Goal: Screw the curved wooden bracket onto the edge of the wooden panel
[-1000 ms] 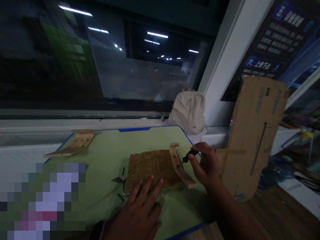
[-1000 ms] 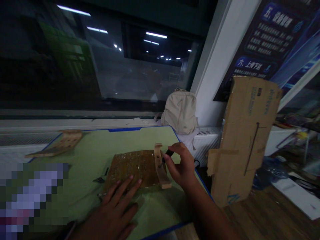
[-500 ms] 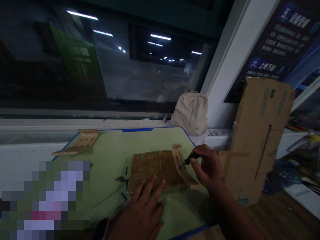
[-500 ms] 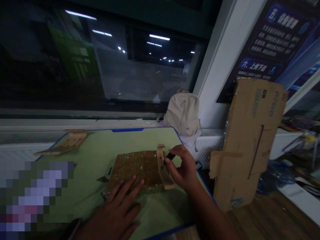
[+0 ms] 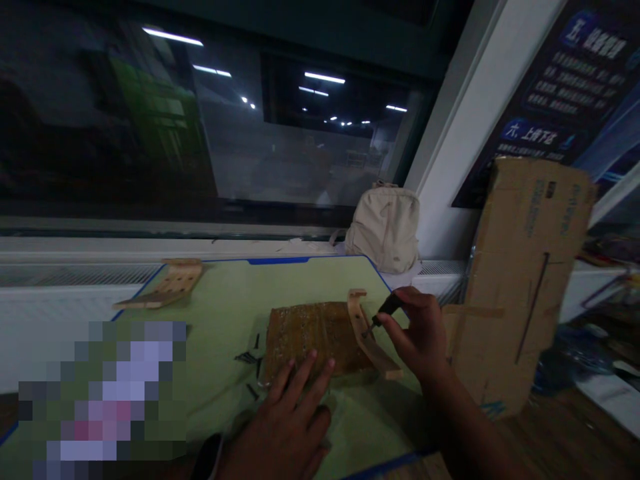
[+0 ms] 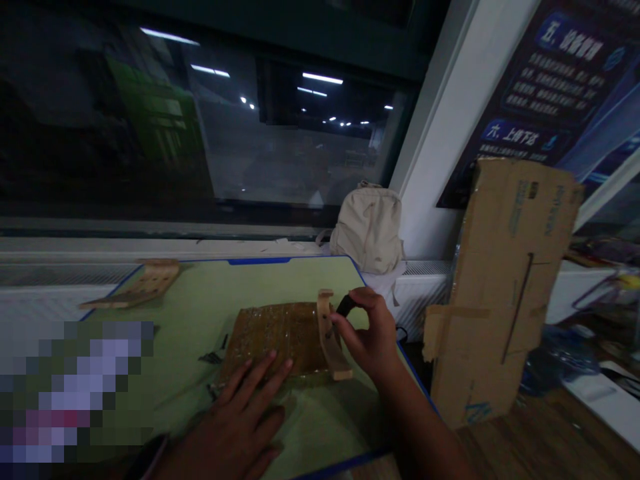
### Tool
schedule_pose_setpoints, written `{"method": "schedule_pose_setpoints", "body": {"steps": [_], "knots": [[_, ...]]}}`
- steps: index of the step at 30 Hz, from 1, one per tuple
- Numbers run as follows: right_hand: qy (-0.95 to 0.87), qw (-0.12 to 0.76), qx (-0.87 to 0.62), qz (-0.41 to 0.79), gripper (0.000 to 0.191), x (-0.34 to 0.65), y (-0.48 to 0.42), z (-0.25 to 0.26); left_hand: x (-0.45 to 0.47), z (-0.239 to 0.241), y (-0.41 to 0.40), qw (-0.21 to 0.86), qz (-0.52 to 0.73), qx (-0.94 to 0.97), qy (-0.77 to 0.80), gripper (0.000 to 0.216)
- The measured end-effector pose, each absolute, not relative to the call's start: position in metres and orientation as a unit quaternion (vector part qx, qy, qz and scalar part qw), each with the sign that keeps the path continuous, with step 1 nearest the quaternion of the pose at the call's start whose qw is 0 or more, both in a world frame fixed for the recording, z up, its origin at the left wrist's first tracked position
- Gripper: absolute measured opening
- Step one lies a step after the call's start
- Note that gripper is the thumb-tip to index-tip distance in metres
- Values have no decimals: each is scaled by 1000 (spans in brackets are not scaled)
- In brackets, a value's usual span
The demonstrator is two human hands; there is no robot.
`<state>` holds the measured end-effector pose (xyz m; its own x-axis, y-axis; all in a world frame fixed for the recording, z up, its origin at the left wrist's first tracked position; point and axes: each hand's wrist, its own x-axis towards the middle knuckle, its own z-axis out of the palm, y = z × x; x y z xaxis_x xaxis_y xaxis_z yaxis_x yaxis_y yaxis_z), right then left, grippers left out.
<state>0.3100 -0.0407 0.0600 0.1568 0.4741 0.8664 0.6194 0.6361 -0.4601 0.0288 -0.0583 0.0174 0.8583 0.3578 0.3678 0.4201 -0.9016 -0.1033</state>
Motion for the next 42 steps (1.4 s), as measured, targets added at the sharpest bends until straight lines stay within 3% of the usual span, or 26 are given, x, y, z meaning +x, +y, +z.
{"method": "schedule_pose_setpoints", "body": {"steps": [6,12,16,20,27,34,38,42], "knots": [[-657,655,-367,65,15,298,-43,70,29,10,-57,110,-195,-955,-197,33],[-613,676,-407,-43,19,309,-39,67,28,16,-57,103,-187,-957,-197,29],[-653,662,-369,-7,9,304,-45,74,28,19,-57,86,-184,-959,-198,25],[-659,666,-346,54,14,297,-44,75,28,15,-56,93,-174,-960,-198,25],[-644,651,-399,-53,14,311,-44,74,28,11,-56,123,-203,-952,-192,28],[-676,647,-350,55,20,298,-47,82,28,17,-57,92,-184,-958,-199,22],[-611,682,-400,-16,18,308,-40,73,29,16,-57,129,-197,-953,-188,20],[-654,639,-403,-39,21,310,-42,71,30,15,-57,170,-214,-944,-186,22]]}}
